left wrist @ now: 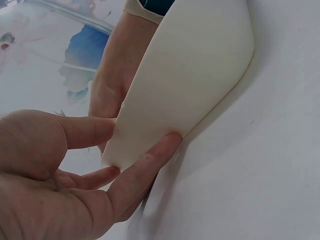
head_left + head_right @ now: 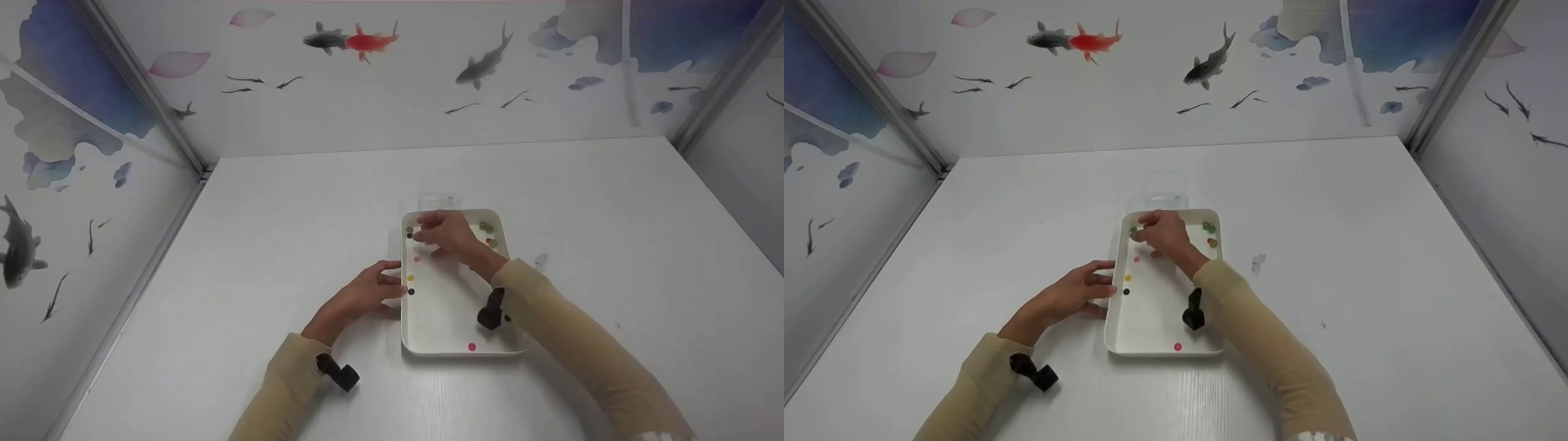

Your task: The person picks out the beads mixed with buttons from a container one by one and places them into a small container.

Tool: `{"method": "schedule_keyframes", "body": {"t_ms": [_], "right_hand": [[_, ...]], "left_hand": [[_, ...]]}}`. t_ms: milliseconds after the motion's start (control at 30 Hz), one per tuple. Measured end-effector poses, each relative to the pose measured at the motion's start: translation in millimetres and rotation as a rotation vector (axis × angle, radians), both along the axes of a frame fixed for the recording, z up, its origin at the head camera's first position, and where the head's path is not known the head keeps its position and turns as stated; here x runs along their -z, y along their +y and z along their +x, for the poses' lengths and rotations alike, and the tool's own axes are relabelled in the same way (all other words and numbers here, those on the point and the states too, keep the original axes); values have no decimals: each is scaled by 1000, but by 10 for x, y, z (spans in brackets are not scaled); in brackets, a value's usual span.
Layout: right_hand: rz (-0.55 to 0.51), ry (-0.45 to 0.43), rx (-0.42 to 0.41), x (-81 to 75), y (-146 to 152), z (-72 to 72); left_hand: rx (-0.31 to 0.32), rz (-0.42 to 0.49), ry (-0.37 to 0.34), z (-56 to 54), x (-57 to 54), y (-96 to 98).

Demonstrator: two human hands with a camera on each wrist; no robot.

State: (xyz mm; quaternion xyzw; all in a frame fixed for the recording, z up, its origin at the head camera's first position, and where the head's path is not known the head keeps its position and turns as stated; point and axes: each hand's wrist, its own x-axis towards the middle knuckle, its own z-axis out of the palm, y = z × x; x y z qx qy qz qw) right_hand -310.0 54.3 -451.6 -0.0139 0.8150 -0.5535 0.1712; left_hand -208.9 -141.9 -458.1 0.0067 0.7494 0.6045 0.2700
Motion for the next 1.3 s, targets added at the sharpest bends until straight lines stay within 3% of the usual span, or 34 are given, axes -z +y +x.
{"method": "schedule_keyframes", "body": {"t_ms": [267,833,1300], "right_hand": [[7,-6,1,30,-28,-24],[-21,-115,38,52,-82,-118],[-5,-34,97,75,-167,-76]], "left_hand": [[-9,-5,-17,-7,4,2],[-11,-36,-14,0,-5,10],[-4,-4,6,17,-21,3]]}}
